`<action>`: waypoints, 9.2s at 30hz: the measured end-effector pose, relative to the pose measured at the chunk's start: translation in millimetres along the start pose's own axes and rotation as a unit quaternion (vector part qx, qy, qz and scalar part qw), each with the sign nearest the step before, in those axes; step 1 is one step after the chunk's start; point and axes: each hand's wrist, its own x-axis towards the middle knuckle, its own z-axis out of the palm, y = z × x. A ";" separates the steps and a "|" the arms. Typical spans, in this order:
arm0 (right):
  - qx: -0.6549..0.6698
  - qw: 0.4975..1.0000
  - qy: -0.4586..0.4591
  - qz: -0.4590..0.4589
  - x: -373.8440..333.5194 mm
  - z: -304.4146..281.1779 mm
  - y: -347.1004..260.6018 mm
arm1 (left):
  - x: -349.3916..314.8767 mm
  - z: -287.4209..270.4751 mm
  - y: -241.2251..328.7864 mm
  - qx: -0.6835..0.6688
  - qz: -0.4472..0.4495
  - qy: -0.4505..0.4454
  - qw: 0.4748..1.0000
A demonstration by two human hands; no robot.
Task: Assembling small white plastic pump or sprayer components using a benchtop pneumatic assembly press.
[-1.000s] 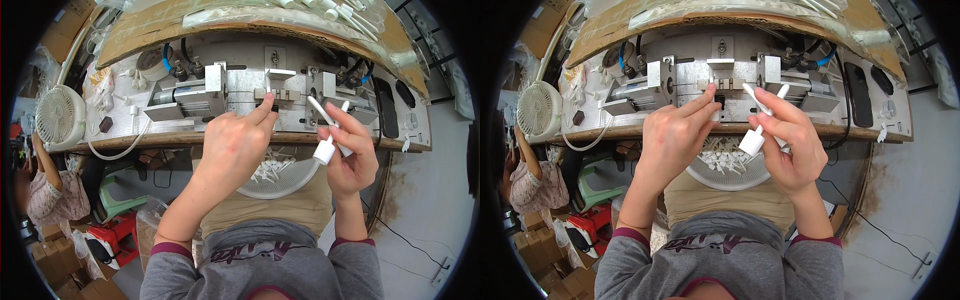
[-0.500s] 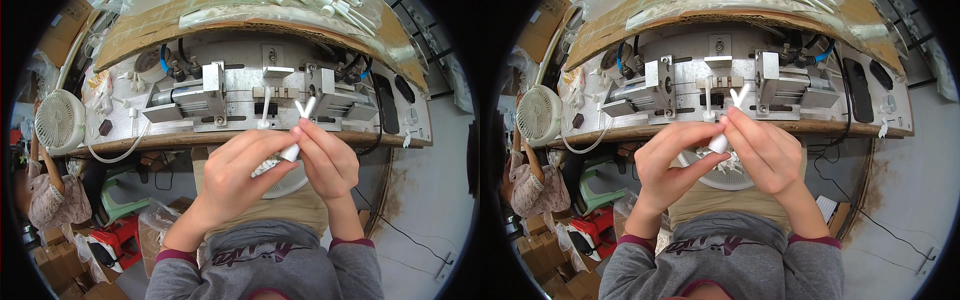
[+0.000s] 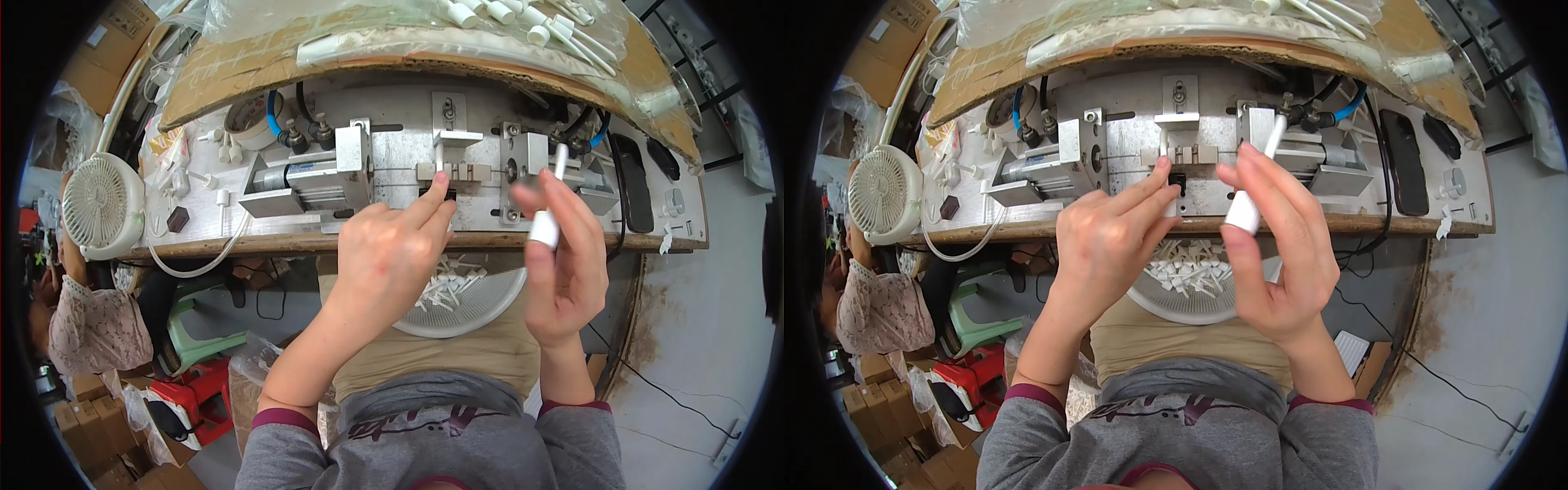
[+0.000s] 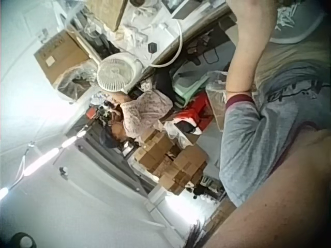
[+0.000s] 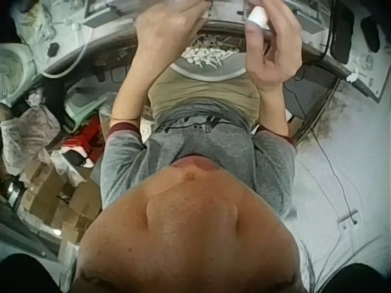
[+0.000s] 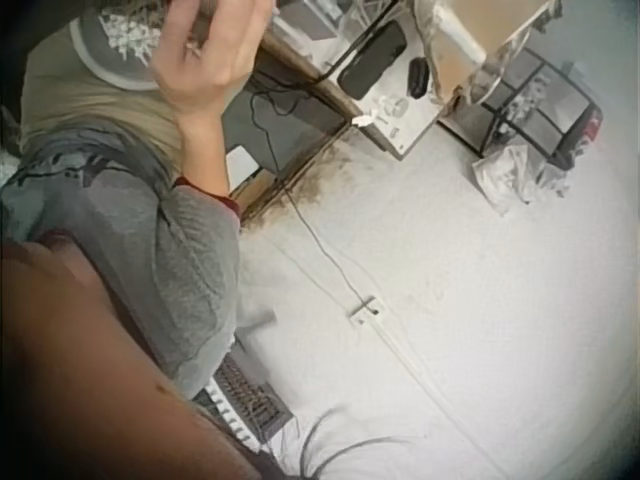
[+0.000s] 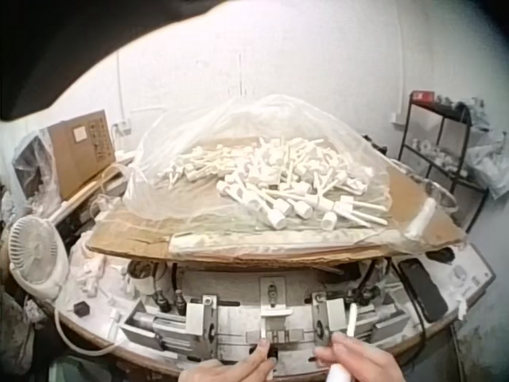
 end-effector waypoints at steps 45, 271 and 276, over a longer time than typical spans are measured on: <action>-0.461 0.859 -0.204 -0.086 247.2 20.7 161.7 | -8.9 -18.2 6.2 -0.038 0.015 0.027 0.999; -0.172 0.969 0.018 -0.174 38.8 -8.0 19.4 | -19.2 2.8 -1.4 -0.051 -0.002 0.043 0.998; -0.180 0.963 -0.001 -0.200 25.6 -6.5 19.6 | -4.2 -1.1 -0.2 -0.006 -0.011 -0.009 1.000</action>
